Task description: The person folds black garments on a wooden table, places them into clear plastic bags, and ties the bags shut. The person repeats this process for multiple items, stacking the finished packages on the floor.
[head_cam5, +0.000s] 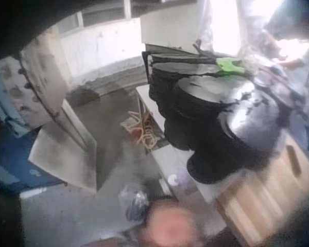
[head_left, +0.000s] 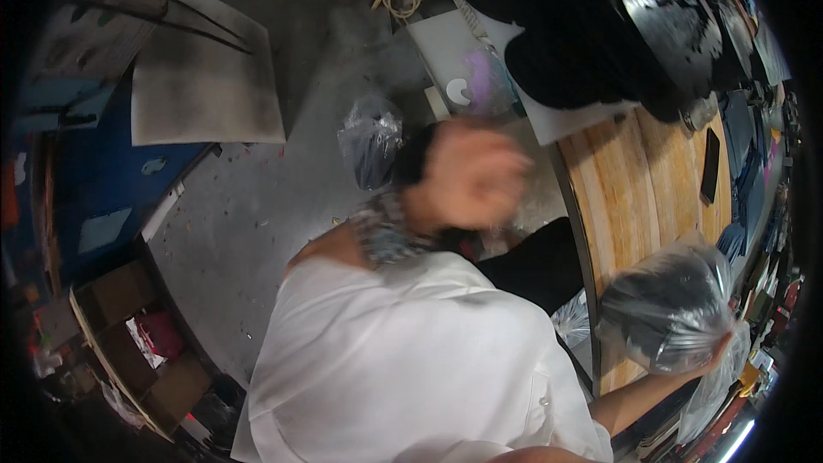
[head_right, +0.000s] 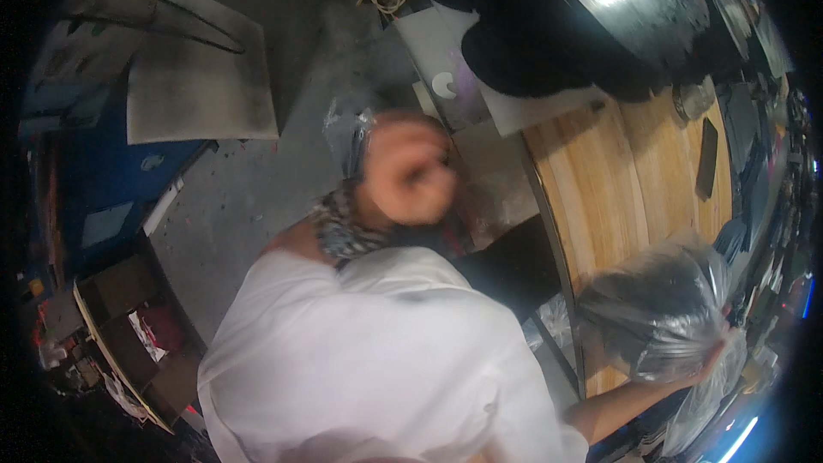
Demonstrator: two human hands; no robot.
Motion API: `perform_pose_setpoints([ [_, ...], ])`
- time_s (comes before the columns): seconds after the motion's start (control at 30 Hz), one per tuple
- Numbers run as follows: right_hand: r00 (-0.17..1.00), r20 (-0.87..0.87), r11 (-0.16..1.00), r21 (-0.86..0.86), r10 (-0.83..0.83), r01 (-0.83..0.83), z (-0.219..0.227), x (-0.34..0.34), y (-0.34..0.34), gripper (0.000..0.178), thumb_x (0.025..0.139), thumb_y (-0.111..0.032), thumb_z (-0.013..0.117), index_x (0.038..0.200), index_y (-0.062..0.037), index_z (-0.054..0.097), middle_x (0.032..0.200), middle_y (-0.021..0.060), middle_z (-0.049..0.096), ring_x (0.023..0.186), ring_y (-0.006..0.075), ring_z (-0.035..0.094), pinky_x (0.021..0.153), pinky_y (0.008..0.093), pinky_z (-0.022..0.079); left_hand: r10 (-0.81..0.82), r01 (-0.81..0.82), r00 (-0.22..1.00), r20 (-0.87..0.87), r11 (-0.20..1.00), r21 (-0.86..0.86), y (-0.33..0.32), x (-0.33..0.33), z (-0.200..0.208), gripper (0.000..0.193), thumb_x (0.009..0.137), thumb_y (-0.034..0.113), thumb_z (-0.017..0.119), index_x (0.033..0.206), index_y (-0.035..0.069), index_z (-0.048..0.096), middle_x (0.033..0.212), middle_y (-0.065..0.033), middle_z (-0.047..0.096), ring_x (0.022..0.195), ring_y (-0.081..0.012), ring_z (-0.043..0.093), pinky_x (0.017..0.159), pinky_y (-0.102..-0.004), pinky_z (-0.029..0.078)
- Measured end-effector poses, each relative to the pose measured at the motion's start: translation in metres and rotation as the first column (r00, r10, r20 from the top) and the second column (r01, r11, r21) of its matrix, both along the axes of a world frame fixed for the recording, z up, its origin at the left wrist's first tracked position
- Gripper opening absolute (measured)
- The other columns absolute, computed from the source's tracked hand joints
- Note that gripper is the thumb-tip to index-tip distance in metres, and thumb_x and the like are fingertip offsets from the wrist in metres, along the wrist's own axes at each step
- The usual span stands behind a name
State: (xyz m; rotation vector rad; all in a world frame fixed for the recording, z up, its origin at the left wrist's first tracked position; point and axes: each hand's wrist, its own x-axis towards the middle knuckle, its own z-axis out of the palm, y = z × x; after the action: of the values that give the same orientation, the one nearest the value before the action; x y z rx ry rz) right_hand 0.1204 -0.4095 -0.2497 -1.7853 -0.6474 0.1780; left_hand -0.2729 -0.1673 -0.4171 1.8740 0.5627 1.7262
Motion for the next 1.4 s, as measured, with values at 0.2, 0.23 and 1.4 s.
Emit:
perform_pose_setpoints([
  [0.2,0.996,-0.043,0.994,-0.083,-0.08,0.077,0.006,0.003,0.011,0.047,0.086,-0.022,0.059,0.126,-0.0003,0.048,0.113,0.0118,0.059,0.105,0.0217,0.058,0.093,0.0334,0.045,0.026,-0.84,0.32,-0.947,0.47,-0.271,0.005,-0.193,-0.241,0.102,0.064,0.038,0.081,0.144,0.003,0.029,0.137,-0.0219,0.042,0.126,-0.0401,0.04,0.102,-0.0531,0.035],
  [0.23,0.995,-0.042,0.992,-0.093,-0.089,0.085,0.006,0.004,0.011,0.045,0.087,-0.022,0.058,0.126,-0.0004,0.049,0.113,0.0118,0.059,0.105,0.0216,0.058,0.093,0.0334,0.045,-0.03,-0.865,0.304,-0.952,0.41,-0.289,0.009,-0.195,-0.262,0.106,0.062,0.041,0.082,0.146,0.004,0.027,0.139,-0.0233,0.039,0.129,-0.0406,0.038,0.104,-0.0553,0.032],
  [1.4,0.974,0.19,0.871,0.449,0.123,-0.198,-0.001,-0.003,0.001,0.039,0.096,-0.045,0.046,0.073,-0.0138,0.04,0.062,-0.0043,0.033,0.066,0.0123,0.039,0.087,0.0314,0.036,0.049,-0.286,0.888,-0.456,0.837,-0.467,-0.006,-0.232,0.078,0.023,0.095,0.026,0.052,0.104,0.006,0.047,0.093,-0.0064,0.055,0.081,-0.0173,0.053,0.071,-0.0354,0.05],
])
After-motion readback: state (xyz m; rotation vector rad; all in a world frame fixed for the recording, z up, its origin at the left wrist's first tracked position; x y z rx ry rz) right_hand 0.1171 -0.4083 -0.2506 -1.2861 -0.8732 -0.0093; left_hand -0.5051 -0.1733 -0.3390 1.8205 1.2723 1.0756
